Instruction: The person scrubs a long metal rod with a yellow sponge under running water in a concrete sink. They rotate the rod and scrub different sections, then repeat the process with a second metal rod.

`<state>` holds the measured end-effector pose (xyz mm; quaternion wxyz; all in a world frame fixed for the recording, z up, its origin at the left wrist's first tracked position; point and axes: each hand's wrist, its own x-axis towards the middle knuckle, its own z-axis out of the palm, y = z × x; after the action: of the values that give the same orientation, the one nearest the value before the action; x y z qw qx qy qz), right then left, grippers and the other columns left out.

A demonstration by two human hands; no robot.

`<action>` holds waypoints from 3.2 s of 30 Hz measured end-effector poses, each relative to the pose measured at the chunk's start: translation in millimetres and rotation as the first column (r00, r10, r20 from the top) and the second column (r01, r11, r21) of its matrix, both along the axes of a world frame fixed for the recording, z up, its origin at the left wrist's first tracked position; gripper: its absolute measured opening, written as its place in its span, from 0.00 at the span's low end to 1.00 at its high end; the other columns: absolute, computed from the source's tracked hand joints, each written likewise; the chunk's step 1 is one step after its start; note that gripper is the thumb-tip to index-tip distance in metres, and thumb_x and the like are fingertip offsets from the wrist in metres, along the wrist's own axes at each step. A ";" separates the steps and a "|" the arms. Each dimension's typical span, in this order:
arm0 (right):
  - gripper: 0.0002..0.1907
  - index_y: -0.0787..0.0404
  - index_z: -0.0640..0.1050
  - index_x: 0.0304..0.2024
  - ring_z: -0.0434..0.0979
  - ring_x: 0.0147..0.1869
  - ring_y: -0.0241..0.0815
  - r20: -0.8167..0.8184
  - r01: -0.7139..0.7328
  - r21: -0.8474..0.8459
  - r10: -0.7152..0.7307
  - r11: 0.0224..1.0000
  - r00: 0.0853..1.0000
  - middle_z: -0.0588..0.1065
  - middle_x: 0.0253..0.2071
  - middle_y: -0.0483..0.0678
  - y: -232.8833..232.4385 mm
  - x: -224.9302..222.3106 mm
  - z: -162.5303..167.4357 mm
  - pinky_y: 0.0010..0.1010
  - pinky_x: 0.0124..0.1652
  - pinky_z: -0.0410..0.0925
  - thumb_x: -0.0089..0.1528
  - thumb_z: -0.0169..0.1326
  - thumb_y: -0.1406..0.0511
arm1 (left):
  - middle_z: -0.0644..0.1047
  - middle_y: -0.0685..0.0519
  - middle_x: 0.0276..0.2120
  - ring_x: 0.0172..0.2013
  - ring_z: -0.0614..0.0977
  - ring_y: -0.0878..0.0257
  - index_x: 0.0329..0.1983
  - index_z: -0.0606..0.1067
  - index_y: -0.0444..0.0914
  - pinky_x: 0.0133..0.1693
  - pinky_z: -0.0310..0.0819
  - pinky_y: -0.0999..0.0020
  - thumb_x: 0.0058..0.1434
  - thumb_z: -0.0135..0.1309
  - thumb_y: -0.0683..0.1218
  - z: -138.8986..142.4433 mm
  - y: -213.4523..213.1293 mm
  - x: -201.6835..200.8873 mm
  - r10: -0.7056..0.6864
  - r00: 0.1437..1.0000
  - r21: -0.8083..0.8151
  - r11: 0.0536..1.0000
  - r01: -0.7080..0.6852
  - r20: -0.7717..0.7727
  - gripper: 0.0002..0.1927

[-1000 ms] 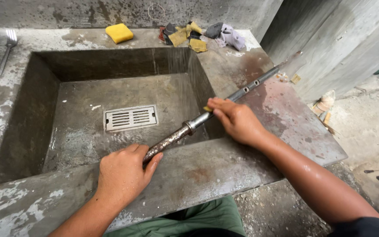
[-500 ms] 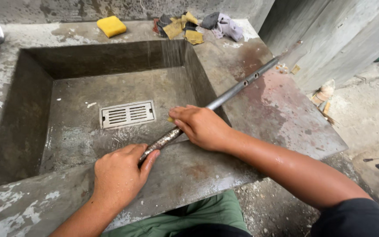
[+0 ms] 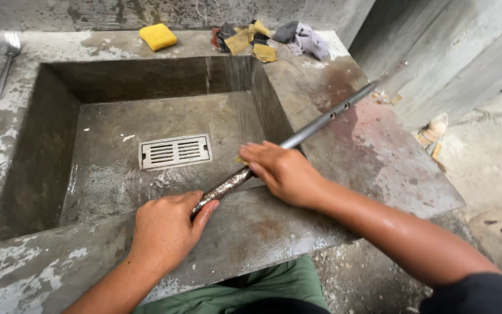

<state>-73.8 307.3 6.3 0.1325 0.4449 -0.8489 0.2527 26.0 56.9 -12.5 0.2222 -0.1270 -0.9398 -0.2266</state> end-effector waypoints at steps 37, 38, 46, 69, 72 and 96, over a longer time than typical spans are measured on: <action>0.17 0.66 0.77 0.58 0.76 0.67 0.52 -0.023 -0.005 0.048 0.006 0.999 1.000 0.77 0.60 0.56 -2.3 7.1 7.8 0.42 0.67 0.67 0.68 0.54 0.67 | 0.83 0.47 0.27 0.25 0.84 0.50 0.35 0.83 0.36 0.28 0.78 0.56 0.59 0.59 0.58 5.4 5.6 0.1 -0.021 1.000 -0.072 0.997 0.021 -0.003 0.19; 0.16 0.66 0.77 0.58 0.76 0.66 0.51 0.045 -0.017 0.051 0.015 0.999 0.999 0.78 0.59 0.55 -3.0 4.8 7.5 0.40 0.68 0.68 0.69 0.53 0.66 | 0.83 0.47 0.27 0.24 0.84 0.50 0.36 0.83 0.37 0.27 0.78 0.56 0.58 0.59 0.58 6.2 7.9 0.9 -0.007 1.000 -0.054 0.998 0.008 0.023 0.20; 0.22 0.67 0.76 0.60 0.74 0.67 0.57 -0.166 -0.014 0.026 0.019 1.000 0.986 0.73 0.64 0.59 26.0 37.6 -7.8 0.45 0.67 0.65 0.64 0.54 0.68 | 0.83 0.48 0.25 0.26 0.84 0.49 0.33 0.82 0.37 0.28 0.77 0.55 0.59 0.58 0.57 0.1 7.4 1.7 -0.009 0.998 -0.058 0.998 0.013 0.062 0.18; 0.19 0.68 0.76 0.60 0.71 0.70 0.59 0.020 0.047 -0.050 -0.046 0.998 0.999 0.73 0.64 0.59 33.3 16.8 -9.6 0.44 0.68 0.63 0.67 0.51 0.68 | 0.83 0.50 0.27 0.31 0.84 0.49 0.37 0.82 0.41 0.33 0.77 0.53 0.62 0.54 0.58 9.3 10.6 3.2 0.062 0.975 -0.055 0.997 -0.052 0.211 0.17; 0.17 0.68 0.77 0.58 0.74 0.69 0.57 0.020 0.100 -0.113 -0.099 0.989 0.995 0.75 0.62 0.59 16.8 14.0 -10.4 0.43 0.67 0.64 0.68 0.51 0.68 | 0.82 0.49 0.26 0.29 0.84 0.48 0.36 0.82 0.42 0.32 0.77 0.52 0.62 0.54 0.60 9.5 9.5 0.0 0.089 0.967 -0.119 0.991 -0.062 0.239 0.18; 0.20 0.68 0.76 0.60 0.74 0.68 0.55 -0.119 -0.038 0.093 0.049 0.995 0.992 0.75 0.62 0.58 4.4 8.3 -0.5 0.46 0.67 0.64 0.65 0.55 0.68 | 0.81 0.48 0.22 0.25 0.83 0.48 0.33 0.81 0.40 0.28 0.77 0.53 0.62 0.53 0.61 9.2 9.0 -5.4 0.059 0.983 -0.129 0.991 -0.037 0.173 0.21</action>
<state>-65.4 311.6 5.8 0.1578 0.4835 -0.8399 0.1892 20.6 65.9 -3.3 0.1349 -0.0972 -0.9710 -0.1721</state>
